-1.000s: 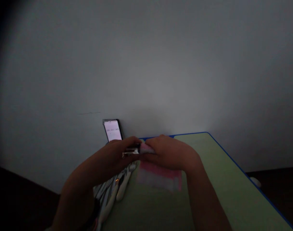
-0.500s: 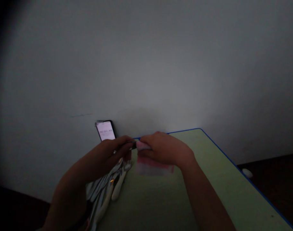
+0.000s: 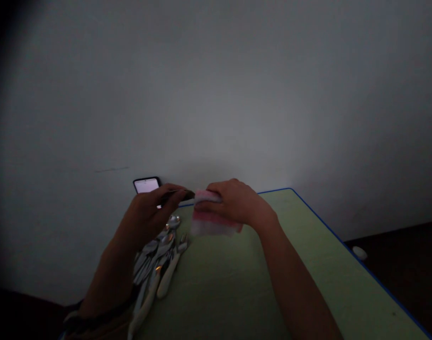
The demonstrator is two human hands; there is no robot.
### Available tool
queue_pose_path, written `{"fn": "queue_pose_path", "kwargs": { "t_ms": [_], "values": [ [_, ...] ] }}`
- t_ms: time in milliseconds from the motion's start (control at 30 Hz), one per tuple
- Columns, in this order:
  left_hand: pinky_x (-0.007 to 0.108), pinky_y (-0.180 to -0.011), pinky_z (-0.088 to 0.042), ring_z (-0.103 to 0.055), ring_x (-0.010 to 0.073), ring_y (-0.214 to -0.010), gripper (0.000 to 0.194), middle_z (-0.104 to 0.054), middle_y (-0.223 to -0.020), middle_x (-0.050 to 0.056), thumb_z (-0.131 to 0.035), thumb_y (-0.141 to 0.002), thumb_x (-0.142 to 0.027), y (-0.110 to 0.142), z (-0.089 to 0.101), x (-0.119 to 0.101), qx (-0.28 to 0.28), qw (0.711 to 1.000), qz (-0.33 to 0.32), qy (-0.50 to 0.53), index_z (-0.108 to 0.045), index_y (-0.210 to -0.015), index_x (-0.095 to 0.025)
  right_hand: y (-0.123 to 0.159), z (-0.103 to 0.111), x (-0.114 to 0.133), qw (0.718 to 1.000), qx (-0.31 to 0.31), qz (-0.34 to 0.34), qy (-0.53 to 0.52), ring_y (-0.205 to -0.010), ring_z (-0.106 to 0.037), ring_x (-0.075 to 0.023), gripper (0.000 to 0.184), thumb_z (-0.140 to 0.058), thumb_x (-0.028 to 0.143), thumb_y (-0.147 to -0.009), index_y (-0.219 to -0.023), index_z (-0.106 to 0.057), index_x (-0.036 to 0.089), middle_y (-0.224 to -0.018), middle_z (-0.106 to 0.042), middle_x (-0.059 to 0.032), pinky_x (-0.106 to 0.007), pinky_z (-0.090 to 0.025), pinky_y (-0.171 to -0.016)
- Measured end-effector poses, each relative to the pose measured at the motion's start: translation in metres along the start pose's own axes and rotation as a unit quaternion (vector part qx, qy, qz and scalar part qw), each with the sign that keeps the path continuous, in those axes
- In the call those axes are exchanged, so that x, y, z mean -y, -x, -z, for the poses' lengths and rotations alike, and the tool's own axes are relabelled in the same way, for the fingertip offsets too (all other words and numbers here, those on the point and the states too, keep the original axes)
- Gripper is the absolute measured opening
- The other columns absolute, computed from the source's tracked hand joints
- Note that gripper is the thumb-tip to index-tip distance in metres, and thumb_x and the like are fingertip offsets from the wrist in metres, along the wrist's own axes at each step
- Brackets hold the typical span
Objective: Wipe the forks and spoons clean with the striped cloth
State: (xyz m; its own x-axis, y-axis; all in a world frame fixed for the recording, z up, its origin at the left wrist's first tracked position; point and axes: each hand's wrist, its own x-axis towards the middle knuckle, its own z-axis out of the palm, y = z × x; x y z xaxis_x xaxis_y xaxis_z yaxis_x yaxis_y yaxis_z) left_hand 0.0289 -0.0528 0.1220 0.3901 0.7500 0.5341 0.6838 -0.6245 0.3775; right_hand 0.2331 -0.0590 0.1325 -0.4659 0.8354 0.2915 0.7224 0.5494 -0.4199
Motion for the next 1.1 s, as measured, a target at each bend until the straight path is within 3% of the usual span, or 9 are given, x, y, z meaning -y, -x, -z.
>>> {"fn": "queue_pose_path", "kwargs": {
  "t_ms": [200, 367, 500, 633, 833, 933, 1100],
  "values": [
    [0.02, -0.055, -0.048, -0.06, 0.0096, -0.058, 0.029, -0.069, -0.085, 0.003, -0.049, -0.086, -0.032, 0.004, 0.002, 0.003, 0.024, 0.992, 0.023, 0.121, -0.054, -0.112, -0.019, -0.002, 0.004, -0.002, 0.997, 0.043, 0.027, -0.055, -0.056, -0.045, -0.0081, 0.04, -0.046, 0.053, -0.081, -0.079, -0.06, 0.015, -0.064, -0.054, 0.0012, -0.021, -0.027, -0.051],
    [0.023, -0.067, -0.054, -0.064, 0.0145, -0.078, 0.036, -0.067, -0.094, 0.005, -0.063, -0.077, -0.03, 0.012, 0.012, 0.002, 0.008, 0.979, 0.003, 0.206, -0.056, -0.111, -0.022, 0.001, 0.008, -0.003, 0.975, 0.115, 0.002, -0.19, -0.053, -0.042, -0.0075, 0.042, -0.044, 0.055, -0.081, -0.079, -0.055, 0.014, -0.062, -0.05, 0.0023, -0.019, -0.03, -0.046],
    [0.02, -0.069, -0.053, -0.063, 0.0134, -0.085, 0.036, -0.066, -0.097, 0.003, -0.067, -0.074, -0.027, 0.01, 0.013, -0.002, -0.023, 0.972, -0.016, 0.234, -0.057, -0.108, -0.023, 0.003, 0.007, -0.005, 0.956, 0.122, -0.022, -0.267, -0.05, -0.039, -0.0068, 0.047, -0.039, 0.058, -0.082, -0.073, -0.051, 0.014, -0.062, -0.048, 0.002, -0.018, -0.031, -0.043],
    [0.022, -0.067, -0.055, -0.064, 0.0127, -0.078, 0.031, -0.067, -0.094, 0.002, -0.071, -0.07, -0.023, 0.007, 0.009, -0.007, -0.033, 0.956, -0.018, 0.289, -0.057, -0.097, -0.02, 0.003, 0.005, -0.007, 0.938, 0.137, -0.024, -0.318, -0.054, -0.042, -0.0071, 0.046, -0.039, 0.057, -0.083, -0.082, -0.055, 0.014, -0.069, -0.051, 0.0004, -0.018, -0.035, -0.046],
    [0.025, -0.066, -0.057, -0.066, 0.014, -0.071, 0.034, -0.069, -0.088, 0.002, -0.074, -0.065, -0.014, 0.006, 0.012, -0.012, -0.057, 0.931, -0.002, 0.361, -0.055, -0.093, -0.017, 0.004, 0.008, -0.007, 0.929, 0.173, 0.036, -0.325, -0.062, -0.046, -0.0074, 0.034, -0.047, 0.045, -0.084, -0.1, -0.056, 0.016, -0.08, -0.054, -0.0001, -0.017, -0.036, -0.052],
    [0.023, -0.069, -0.056, -0.066, 0.0135, -0.076, 0.035, -0.069, -0.094, 0.003, -0.073, -0.067, -0.014, 0.007, 0.013, -0.01, -0.042, 0.933, -0.008, 0.357, -0.057, -0.098, -0.017, 0.004, 0.01, -0.004, 0.939, 0.168, 0.061, -0.294, -0.062, -0.044, -0.007, 0.03, -0.052, 0.04, -0.083, -0.096, -0.056, 0.014, -0.077, -0.053, 0.0007, -0.016, -0.036, -0.052],
    [0.019, -0.071, -0.055, -0.065, 0.0122, -0.081, 0.035, -0.068, -0.099, 0.003, -0.072, -0.069, -0.014, 0.008, 0.011, -0.007, -0.013, 0.932, -0.032, 0.36, -0.058, -0.101, -0.019, 0.002, 0.008, -0.001, 0.954, 0.149, 0.016, -0.259, -0.055, -0.041, -0.0066, 0.034, -0.047, 0.047, -0.083, -0.082, -0.054, 0.013, -0.066, -0.048, 0.0022, -0.017, -0.033, -0.047]
  ]
}}
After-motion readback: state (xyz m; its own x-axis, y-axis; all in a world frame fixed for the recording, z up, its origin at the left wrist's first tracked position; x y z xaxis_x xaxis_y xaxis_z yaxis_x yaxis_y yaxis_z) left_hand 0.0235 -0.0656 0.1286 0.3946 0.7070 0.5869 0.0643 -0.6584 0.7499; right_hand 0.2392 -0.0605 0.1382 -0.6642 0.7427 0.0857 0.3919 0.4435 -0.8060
